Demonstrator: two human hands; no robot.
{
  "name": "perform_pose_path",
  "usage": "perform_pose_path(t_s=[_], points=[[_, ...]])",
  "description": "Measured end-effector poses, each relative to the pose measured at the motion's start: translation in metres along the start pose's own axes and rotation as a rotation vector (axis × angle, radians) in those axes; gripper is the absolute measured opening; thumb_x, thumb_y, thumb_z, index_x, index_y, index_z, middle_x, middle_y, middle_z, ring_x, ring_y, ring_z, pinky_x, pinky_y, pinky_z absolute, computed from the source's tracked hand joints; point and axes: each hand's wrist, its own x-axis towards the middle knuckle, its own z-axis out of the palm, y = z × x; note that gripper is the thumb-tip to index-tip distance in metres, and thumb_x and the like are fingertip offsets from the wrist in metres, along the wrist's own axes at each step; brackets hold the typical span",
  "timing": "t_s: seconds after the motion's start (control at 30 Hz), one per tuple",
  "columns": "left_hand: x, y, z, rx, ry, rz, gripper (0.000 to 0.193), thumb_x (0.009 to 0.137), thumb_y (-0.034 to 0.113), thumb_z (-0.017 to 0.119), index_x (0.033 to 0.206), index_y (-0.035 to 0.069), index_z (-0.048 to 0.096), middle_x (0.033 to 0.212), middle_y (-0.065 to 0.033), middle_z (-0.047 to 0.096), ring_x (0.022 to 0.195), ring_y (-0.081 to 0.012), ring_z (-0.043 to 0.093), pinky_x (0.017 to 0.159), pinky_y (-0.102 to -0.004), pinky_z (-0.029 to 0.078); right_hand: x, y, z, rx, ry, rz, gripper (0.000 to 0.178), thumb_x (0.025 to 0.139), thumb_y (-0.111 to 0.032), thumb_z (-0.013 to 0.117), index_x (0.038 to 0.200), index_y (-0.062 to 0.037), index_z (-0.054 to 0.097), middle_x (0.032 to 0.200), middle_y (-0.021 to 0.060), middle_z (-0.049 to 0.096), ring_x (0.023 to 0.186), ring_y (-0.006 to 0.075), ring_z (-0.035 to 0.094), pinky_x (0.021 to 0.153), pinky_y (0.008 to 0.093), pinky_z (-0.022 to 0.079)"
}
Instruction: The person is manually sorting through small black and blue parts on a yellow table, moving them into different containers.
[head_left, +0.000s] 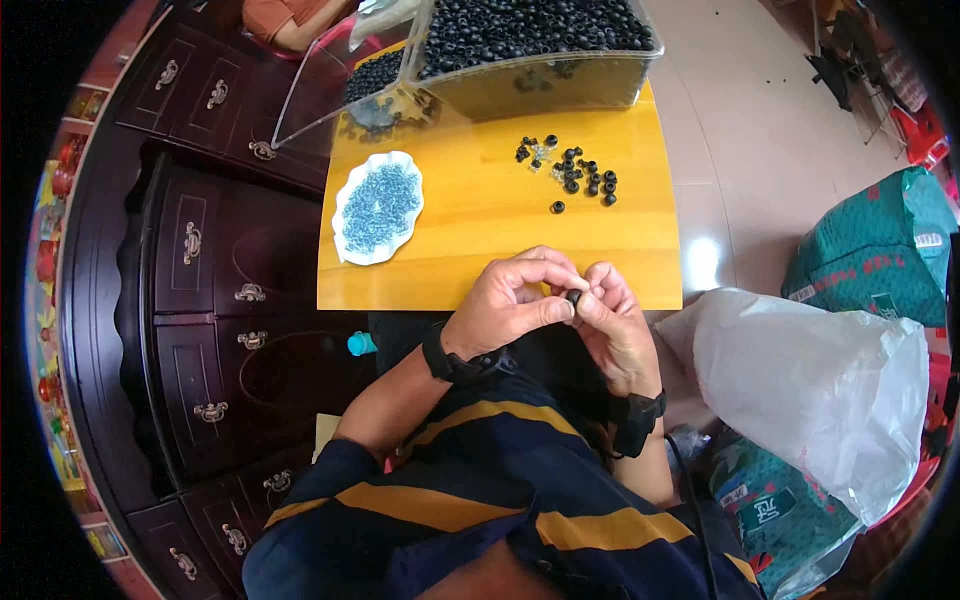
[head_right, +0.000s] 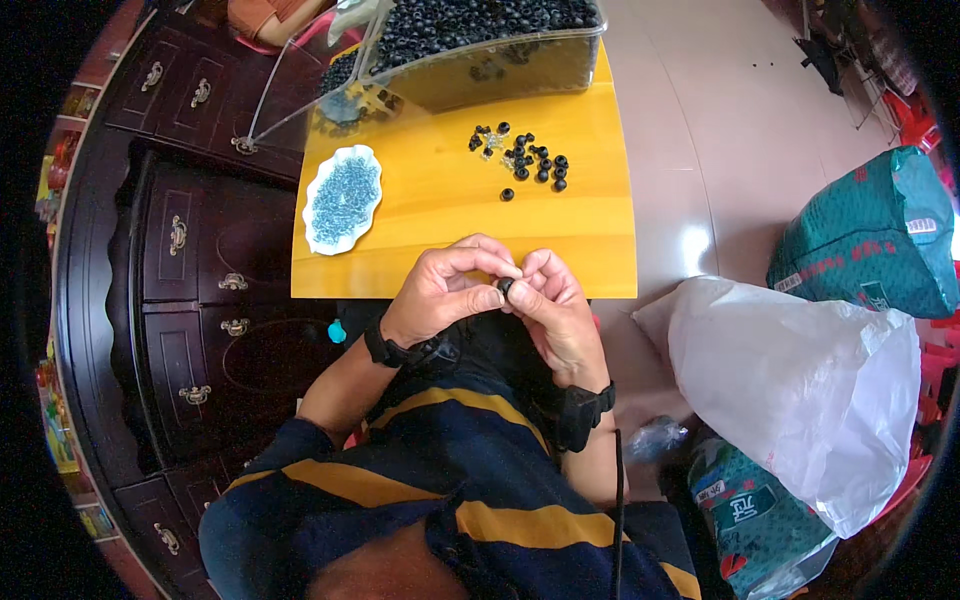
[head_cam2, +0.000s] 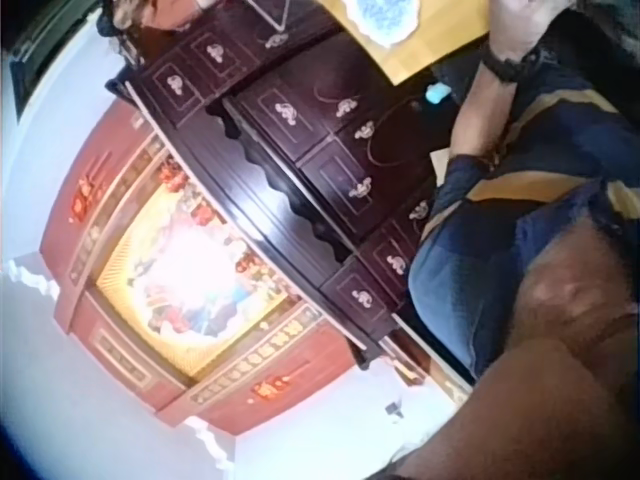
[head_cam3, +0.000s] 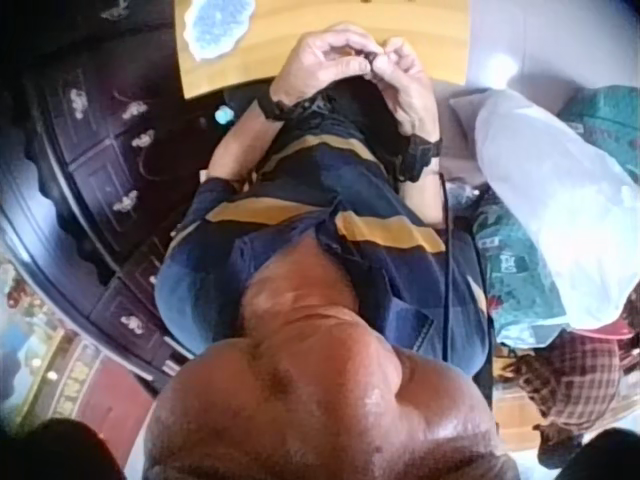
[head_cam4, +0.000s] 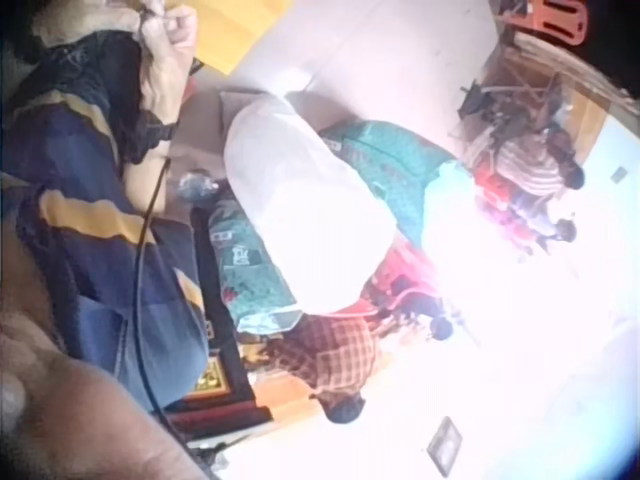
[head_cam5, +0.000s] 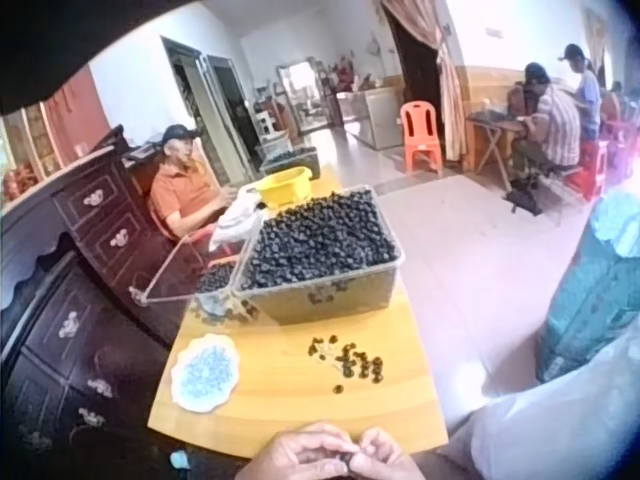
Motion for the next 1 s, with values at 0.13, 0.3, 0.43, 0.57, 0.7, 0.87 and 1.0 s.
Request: perform_pose_path(t_s=[0.13,0.3,0.43,0.57,0.7,0.87,1.0], points=[[-0.002,-0.003,-0.005,0.0,-0.002,0.078,0.018,0.09,-0.002,0.071,0.108,-0.003,0.069,0.108,-0.0076,0.061,0.096,-0.0145,0.062,0.081,-0.0263,0.056,-0.001,0.001,0.004,-0.016,-0.013,0.014,0.021,0.091,-0.006,0.075,0.1,-0.0097,0.056,0.09,0.0018,0.067,0.08,0.0115,0.065,0.074,0.0234,0.053],[-0.002,-0.009,-0.007,0.034,0.021,0.095,0.019,0.091,-0.001,0.071,0.109,-0.003,0.069,0.107,-0.0069,0.061,0.095,-0.0143,0.064,0.08,-0.0264,0.056,0.002,0.004,-0.003,-0.064,-0.01,0.014,0.019,0.092,-0.007,0.073,0.099,-0.0098,0.056,0.088,0.0015,0.067,0.079,0.0108,0.064,0.074,0.0226,0.052],[0.005,0.0,-0.01,-0.08,0.012,-0.057,0.021,0.092,0.001,0.07,0.113,-0.002,0.069,0.112,-0.007,0.062,0.099,-0.0132,0.062,0.087,-0.0268,0.052,0.003,0.003,-0.002,-0.057,0.037,-0.03,0.018,0.093,-0.008,0.072,0.103,-0.009,0.057,0.089,0.0014,0.068,0.078,0.0109,0.064,0.074,0.023,0.052],[0.033,0.007,-0.038,0.404,0.09,-0.043,0.029,0.089,0.004,0.072,0.118,0.002,0.069,0.102,-0.0054,0.065,0.09,-0.0105,0.064,0.08,-0.0259,0.053,0.002,-0.001,0.001,-0.351,0.222,-0.183,0.02,0.095,-0.008,0.07,0.114,-0.0049,0.063,0.096,0.0025,0.068,0.083,0.0096,0.063,0.078,0.023,0.052],[0.065,0.002,-0.06,1.133,0.128,0.157,0.035,0.084,0.011,0.072,0.118,0.006,0.069,0.101,-0.0098,0.067,0.092,-0.0225,0.067,0.079,-0.0342,0.054,0.007,-0.001,-0.005,-0.914,0.354,-0.464,0.018,0.095,-0.007,0.069,0.111,0.0011,0.068,0.101,0.0035,0.067,0.087,0.0105,0.063,0.08,0.0251,0.052],[0.087,-0.01,-0.061,1.291,0.053,0.266,0.031,0.088,0.018,0.067,0.118,0.008,0.07,0.106,-0.0087,0.066,0.097,-0.0298,0.066,0.082,-0.0416,0.054,0.009,-0.022,0.002,-1.563,0.482,-0.626,0.014,0.091,-0.003,0.069,0.104,0.0011,0.069,0.092,0.0088,0.069,0.083,0.0161,0.066,0.076,0.0268,0.052],[0.088,-0.016,-0.063,1.299,0.042,0.253,0.032,0.088,0.019,0.068,0.119,0.008,0.069,0.106,-0.0084,0.065,0.099,-0.029,0.066,0.082,-0.041,0.055,0.024,-0.025,-0.004,-1.778,0.498,-0.73,0.013,0.086,-0.004,0.073,0.099,-0.0019,0.069,0.087,0.012,0.067,0.078,0.0241,0.065,0.073,0.0316,0.052]])
